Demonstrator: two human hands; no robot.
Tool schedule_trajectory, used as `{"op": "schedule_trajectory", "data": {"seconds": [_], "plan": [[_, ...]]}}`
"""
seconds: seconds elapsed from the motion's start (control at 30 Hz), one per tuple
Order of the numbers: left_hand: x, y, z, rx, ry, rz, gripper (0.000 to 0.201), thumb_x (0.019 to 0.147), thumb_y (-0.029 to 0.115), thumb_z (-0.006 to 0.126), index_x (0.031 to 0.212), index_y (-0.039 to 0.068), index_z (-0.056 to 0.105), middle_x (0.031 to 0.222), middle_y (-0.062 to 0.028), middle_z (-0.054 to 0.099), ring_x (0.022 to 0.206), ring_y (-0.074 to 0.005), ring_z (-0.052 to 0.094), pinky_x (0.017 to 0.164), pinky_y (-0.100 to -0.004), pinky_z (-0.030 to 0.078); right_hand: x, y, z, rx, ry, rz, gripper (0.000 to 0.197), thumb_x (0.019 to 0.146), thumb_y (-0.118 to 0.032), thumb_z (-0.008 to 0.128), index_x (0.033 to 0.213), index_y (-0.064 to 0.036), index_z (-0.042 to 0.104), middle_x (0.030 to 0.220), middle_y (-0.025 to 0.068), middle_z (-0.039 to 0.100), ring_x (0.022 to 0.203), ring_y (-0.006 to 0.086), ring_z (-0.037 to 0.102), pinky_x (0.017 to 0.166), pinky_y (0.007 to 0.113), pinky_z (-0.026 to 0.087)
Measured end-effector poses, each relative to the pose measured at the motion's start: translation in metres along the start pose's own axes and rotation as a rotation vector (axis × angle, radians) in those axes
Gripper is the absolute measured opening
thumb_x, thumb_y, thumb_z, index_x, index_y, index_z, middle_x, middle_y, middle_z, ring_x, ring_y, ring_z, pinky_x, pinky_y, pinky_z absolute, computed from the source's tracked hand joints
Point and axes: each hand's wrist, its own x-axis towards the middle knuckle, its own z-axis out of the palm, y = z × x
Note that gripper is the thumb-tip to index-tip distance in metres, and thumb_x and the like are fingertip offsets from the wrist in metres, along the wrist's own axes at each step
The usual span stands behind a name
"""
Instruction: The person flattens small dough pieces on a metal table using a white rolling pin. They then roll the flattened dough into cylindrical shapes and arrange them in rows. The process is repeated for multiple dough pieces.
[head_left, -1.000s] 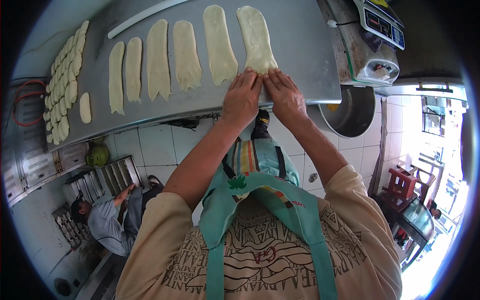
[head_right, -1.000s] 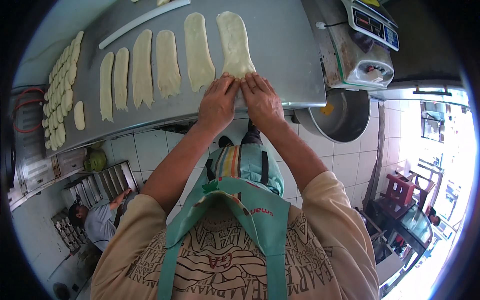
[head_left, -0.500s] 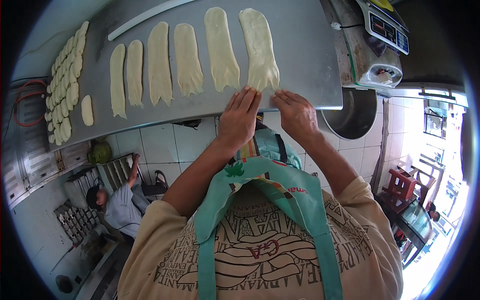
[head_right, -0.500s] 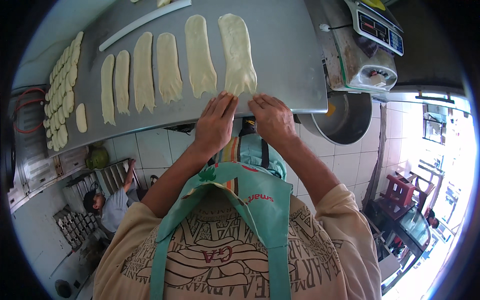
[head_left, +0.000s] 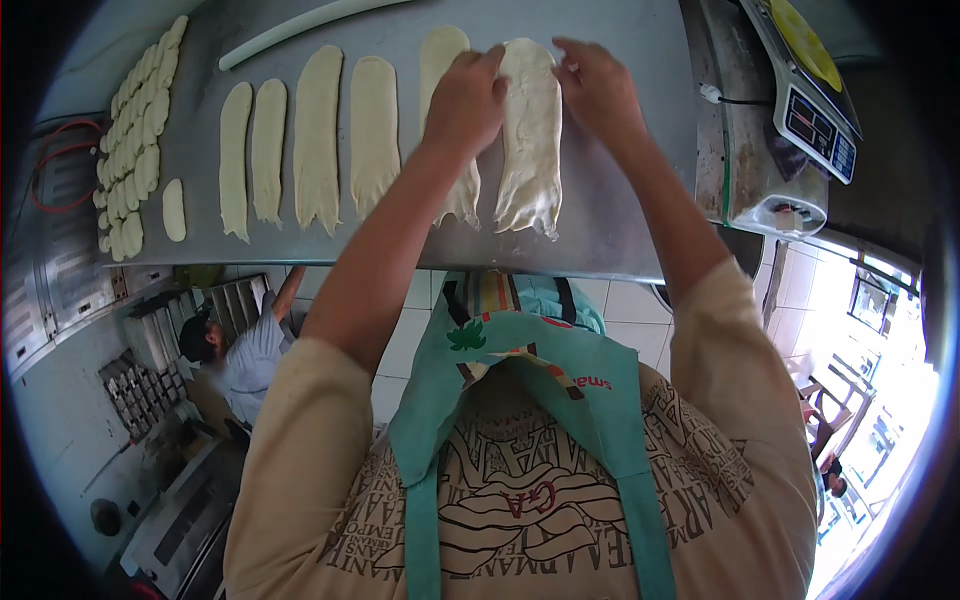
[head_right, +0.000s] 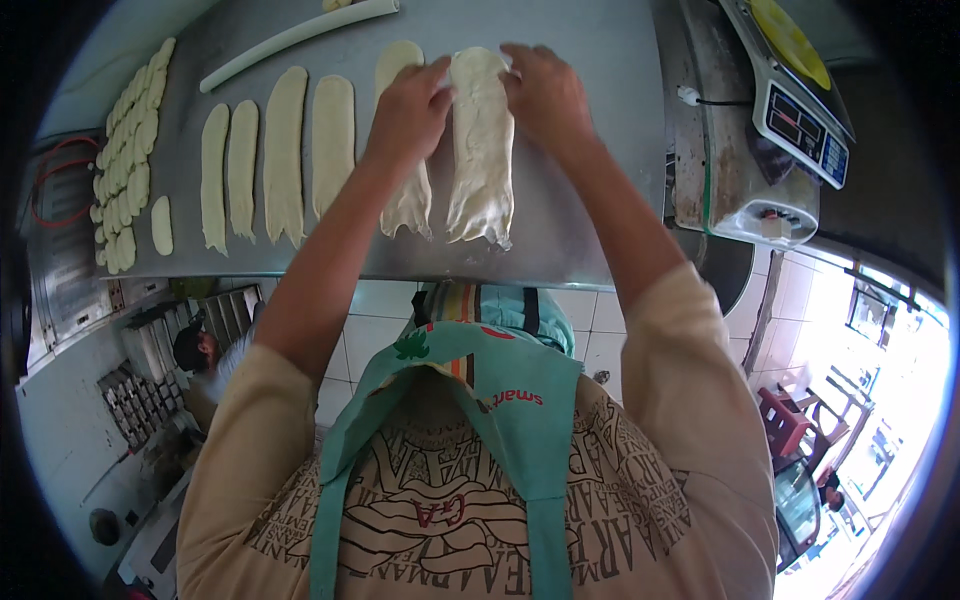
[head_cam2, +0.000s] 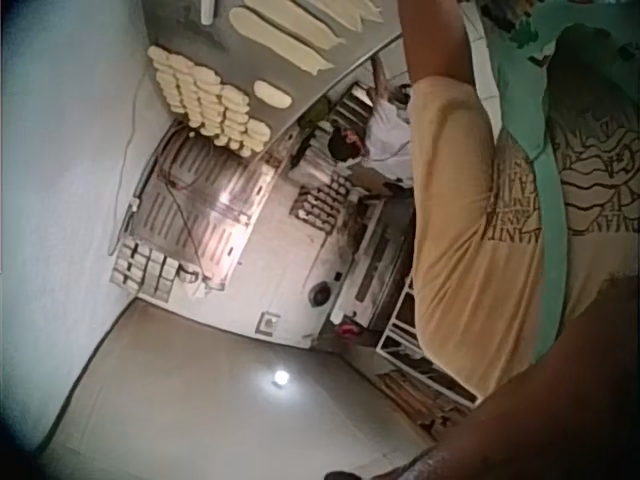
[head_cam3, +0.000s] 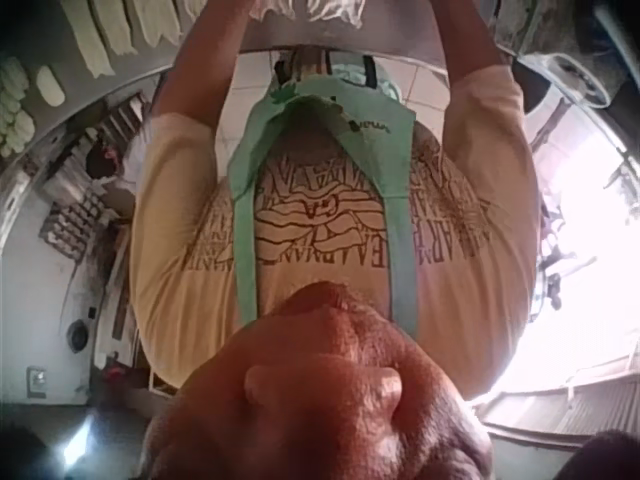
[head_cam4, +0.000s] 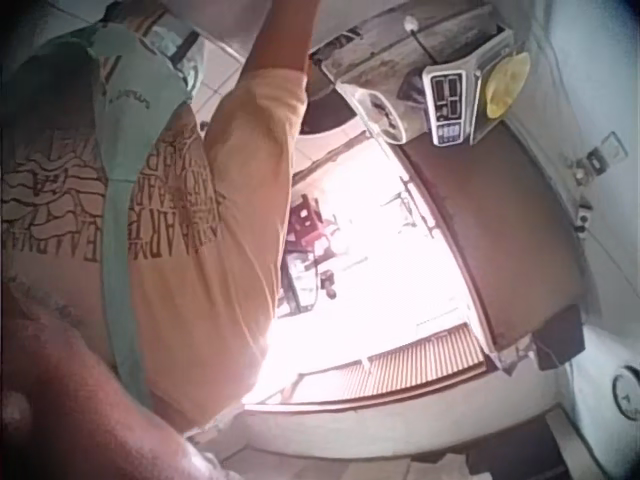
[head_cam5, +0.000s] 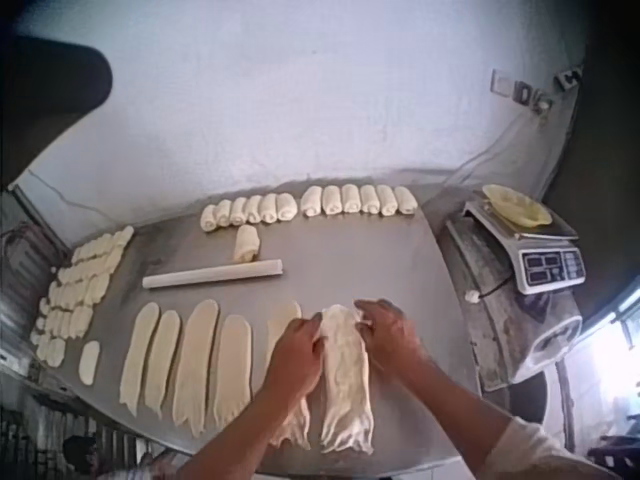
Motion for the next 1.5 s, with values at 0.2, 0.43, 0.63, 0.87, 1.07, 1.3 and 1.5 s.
{"op": "schedule_trajectory", "data": {"seconds": [0.2,0.43,0.63,0.87,1.07,1.3,1.5], "plan": [[0.074,-0.023,0.027,0.011,-0.234,-0.122,0.027,0.090,0.016,0.072,0.116,0.008,0.075,0.103,-0.0147,0.073,0.092,-0.0306,0.071,0.086,-0.0400,0.056,0.062,0.025,0.018,0.049,-0.287,0.123,0.027,0.092,-0.021,0.073,0.117,-0.0117,0.073,0.108,0.0092,0.073,0.104,0.0291,0.070,0.091,0.041,0.056],[0.096,-0.018,0.027,0.000,-0.308,-0.048,0.025,0.086,0.016,0.076,0.110,0.009,0.076,0.095,-0.0097,0.074,0.088,-0.0271,0.072,0.085,-0.0385,0.056,0.064,0.037,-0.002,0.258,-0.231,0.176,0.019,0.089,-0.014,0.076,0.107,-0.0082,0.075,0.097,0.0074,0.076,0.086,0.0174,0.072,0.081,0.033,0.058],[0.077,-0.015,0.024,0.012,-0.158,0.036,0.022,0.084,0.007,0.075,0.106,0.013,0.077,0.095,-0.0098,0.069,0.090,-0.0280,0.070,0.084,-0.0393,0.057,0.046,0.030,0.014,0.071,-0.032,-0.095,0.016,0.085,-0.007,0.072,0.100,-0.0100,0.076,0.096,0.0091,0.072,0.092,0.0265,0.071,0.083,0.039,0.059],[0.009,-0.011,0.028,0.164,-0.008,0.338,0.034,0.076,0.000,0.073,0.109,0.007,0.076,0.103,-0.0078,0.068,0.097,-0.0283,0.067,0.086,-0.0383,0.056,-0.028,0.013,0.022,-0.269,0.104,-0.335,0.023,0.083,-0.006,0.066,0.105,-0.0029,0.073,0.110,0.0067,0.067,0.102,0.0256,0.066,0.084,0.040,0.059],[0.028,-0.016,0.023,0.067,-0.097,0.216,0.037,0.083,-0.002,0.066,0.118,0.006,0.074,0.112,-0.0106,0.069,0.097,-0.0298,0.069,0.086,-0.0381,0.057,-0.001,0.018,0.023,-0.211,-0.006,-0.150,0.026,0.083,-0.005,0.067,0.107,-0.0070,0.077,0.111,0.0108,0.068,0.105,0.0292,0.067,0.089,0.040,0.058],[0.051,-0.020,0.028,-0.117,-0.071,-0.211,0.019,0.087,0.007,0.070,0.103,0.007,0.079,0.103,-0.0106,0.073,0.090,-0.0280,0.073,0.083,-0.0367,0.058,0.025,0.010,0.005,0.129,-0.028,0.388,0.016,0.089,-0.013,0.071,0.102,-0.0083,0.078,0.103,0.0137,0.076,0.093,0.0293,0.072,0.087,0.039,0.058],[0.016,-0.015,0.021,-0.210,-0.022,-0.068,0.018,0.086,0.003,0.071,0.101,0.008,0.079,0.097,-0.0106,0.076,0.085,-0.0258,0.074,0.082,-0.0356,0.058,-0.020,-0.001,0.014,0.040,0.019,0.111,0.014,0.088,-0.012,0.072,0.101,-0.0084,0.078,0.101,0.0117,0.075,0.092,0.0287,0.072,0.084,0.039,0.058]]}}
